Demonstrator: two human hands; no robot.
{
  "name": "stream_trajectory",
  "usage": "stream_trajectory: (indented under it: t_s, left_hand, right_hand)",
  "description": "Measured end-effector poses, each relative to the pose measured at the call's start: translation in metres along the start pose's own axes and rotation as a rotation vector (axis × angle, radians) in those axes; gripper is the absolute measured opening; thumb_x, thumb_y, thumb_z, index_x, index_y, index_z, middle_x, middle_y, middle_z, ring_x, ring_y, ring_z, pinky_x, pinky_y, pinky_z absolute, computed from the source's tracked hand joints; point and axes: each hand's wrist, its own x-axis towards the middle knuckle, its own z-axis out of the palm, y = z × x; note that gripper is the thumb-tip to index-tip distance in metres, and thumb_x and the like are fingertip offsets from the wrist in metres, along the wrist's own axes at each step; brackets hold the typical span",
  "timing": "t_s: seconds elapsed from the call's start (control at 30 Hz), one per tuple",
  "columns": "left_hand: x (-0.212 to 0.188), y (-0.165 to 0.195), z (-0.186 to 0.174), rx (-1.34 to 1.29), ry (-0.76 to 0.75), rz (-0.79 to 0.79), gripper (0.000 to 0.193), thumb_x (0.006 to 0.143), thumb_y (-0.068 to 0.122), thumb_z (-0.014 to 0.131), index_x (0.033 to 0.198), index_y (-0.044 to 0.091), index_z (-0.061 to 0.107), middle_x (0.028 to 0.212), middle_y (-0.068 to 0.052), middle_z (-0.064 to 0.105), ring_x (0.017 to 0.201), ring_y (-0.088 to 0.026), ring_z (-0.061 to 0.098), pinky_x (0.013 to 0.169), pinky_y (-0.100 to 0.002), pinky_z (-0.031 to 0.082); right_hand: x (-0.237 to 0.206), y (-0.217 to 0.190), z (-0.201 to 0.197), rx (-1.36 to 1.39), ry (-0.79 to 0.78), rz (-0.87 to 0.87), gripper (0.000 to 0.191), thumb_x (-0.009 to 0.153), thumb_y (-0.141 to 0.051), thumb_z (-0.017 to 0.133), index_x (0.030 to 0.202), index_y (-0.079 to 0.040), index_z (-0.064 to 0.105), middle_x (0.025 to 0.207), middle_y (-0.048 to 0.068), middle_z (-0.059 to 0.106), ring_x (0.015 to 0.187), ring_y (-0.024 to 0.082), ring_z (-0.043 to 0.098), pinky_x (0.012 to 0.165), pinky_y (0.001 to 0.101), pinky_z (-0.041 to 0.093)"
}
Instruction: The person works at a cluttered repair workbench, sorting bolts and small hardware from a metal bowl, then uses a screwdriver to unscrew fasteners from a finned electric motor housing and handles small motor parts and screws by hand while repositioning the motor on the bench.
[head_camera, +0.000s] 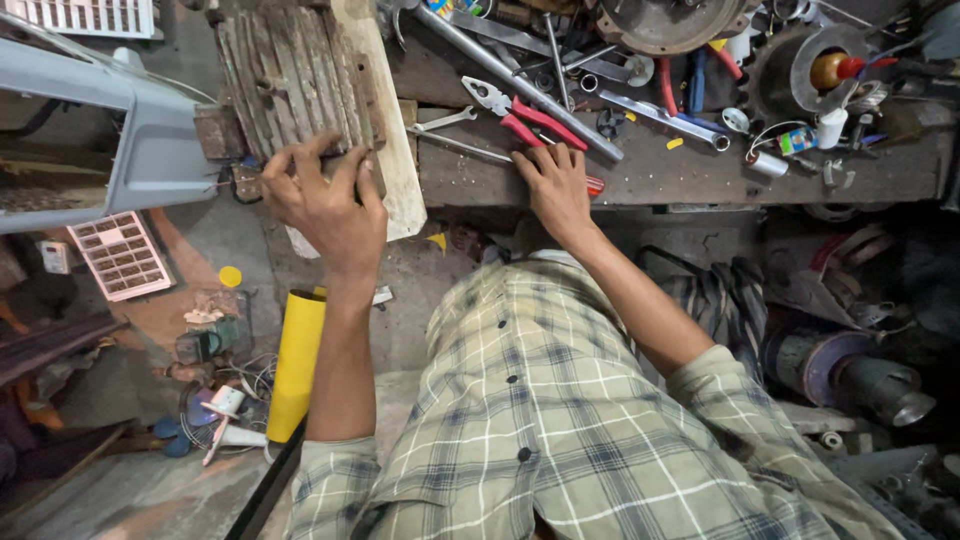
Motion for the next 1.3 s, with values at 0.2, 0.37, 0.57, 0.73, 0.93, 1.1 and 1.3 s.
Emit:
stream_trajectory:
  t_s: [0.2, 0.37, 0.57, 0.73, 0.93, 1.1, 1.3]
  left_hand:
    - [0.002, 0.001, 0.004, 0.005, 0.102, 0.045, 0.018, 0.086, 0.015, 0.09, 0.097, 0.013, 0.077, 0.121, 0.002, 0.064, 0.124, -0.027, 0.05, 0.114, -0.051, 0.035]
    - [0.004, 0.002, 0.001, -0.01, 0.161, 0.028, 0.018, 0.084, 0.013, 0.09, 0.096, 0.014, 0.076, 0.116, 0.003, 0.068, 0.118, -0.024, 0.054, 0.112, -0.048, 0.036]
    - [0.029, 0.004, -0.017, -0.25, 0.186, -0.027, 0.018, 0.088, 0.009, 0.088, 0.1, 0.01, 0.076, 0.114, -0.002, 0.068, 0.113, -0.024, 0.057, 0.102, -0.042, 0.045]
    - [0.066, -0.003, -0.04, -0.643, -0.021, -0.54, 0.017, 0.087, 0.018, 0.078, 0.103, 0.017, 0.076, 0.103, 0.002, 0.066, 0.095, -0.013, 0.064, 0.079, -0.035, 0.048]
    - [0.107, 0.012, -0.063, -0.118, 0.092, -0.032, 0.019, 0.082, 0.007, 0.083, 0.099, 0.008, 0.075, 0.095, -0.007, 0.07, 0.09, -0.026, 0.065, 0.094, -0.052, 0.04]
    - [0.166, 0.008, -0.06, -0.334, 0.031, -0.024, 0.019, 0.094, 0.006, 0.083, 0.111, 0.008, 0.074, 0.104, -0.007, 0.069, 0.101, -0.027, 0.063, 0.096, -0.042, 0.048]
    - [0.256, -0.017, -0.003, -0.259, -0.051, 0.149, 0.023, 0.09, 0.004, 0.077, 0.112, 0.008, 0.073, 0.107, -0.009, 0.069, 0.102, -0.031, 0.063, 0.091, -0.044, 0.051]
  right_hand:
    - [-0.004, -0.006, 0.0, 0.106, 0.021, 0.046, 0.035, 0.088, -0.013, 0.074, 0.123, -0.009, 0.07, 0.116, 0.005, 0.064, 0.107, 0.028, 0.054, 0.09, 0.0448, 0.042]
    - [0.003, -0.012, -0.005, 0.095, 0.008, 0.042, 0.035, 0.088, -0.013, 0.075, 0.123, -0.01, 0.07, 0.116, 0.004, 0.064, 0.108, 0.027, 0.054, 0.092, 0.0449, 0.042]
    - [0.007, -0.011, -0.012, 0.058, -0.025, 0.01, 0.04, 0.086, -0.008, 0.072, 0.125, -0.01, 0.071, 0.118, 0.004, 0.064, 0.106, 0.026, 0.055, 0.09, 0.0422, 0.043]
    - [0.015, -0.003, -0.01, 0.088, -0.012, 0.019, 0.035, 0.087, -0.008, 0.072, 0.122, -0.011, 0.072, 0.116, 0.004, 0.064, 0.105, 0.027, 0.055, 0.089, 0.0415, 0.045]
    - [0.053, 0.023, -0.027, 0.231, -0.231, -0.021, 0.032, 0.082, -0.016, 0.078, 0.113, -0.013, 0.074, 0.109, 0.007, 0.064, 0.103, 0.031, 0.057, 0.085, 0.0441, 0.046]
    - [0.149, 0.047, -0.051, 0.447, -0.213, -0.217, 0.03, 0.085, -0.018, 0.076, 0.114, -0.011, 0.072, 0.112, 0.009, 0.066, 0.098, 0.031, 0.058, 0.084, 0.042, 0.048]
    - [0.347, 0.093, -0.033, 0.373, -0.119, -0.378, 0.02, 0.092, -0.019, 0.075, 0.107, -0.007, 0.07, 0.102, 0.013, 0.06, 0.098, 0.034, 0.056, 0.08, 0.0452, 0.045]
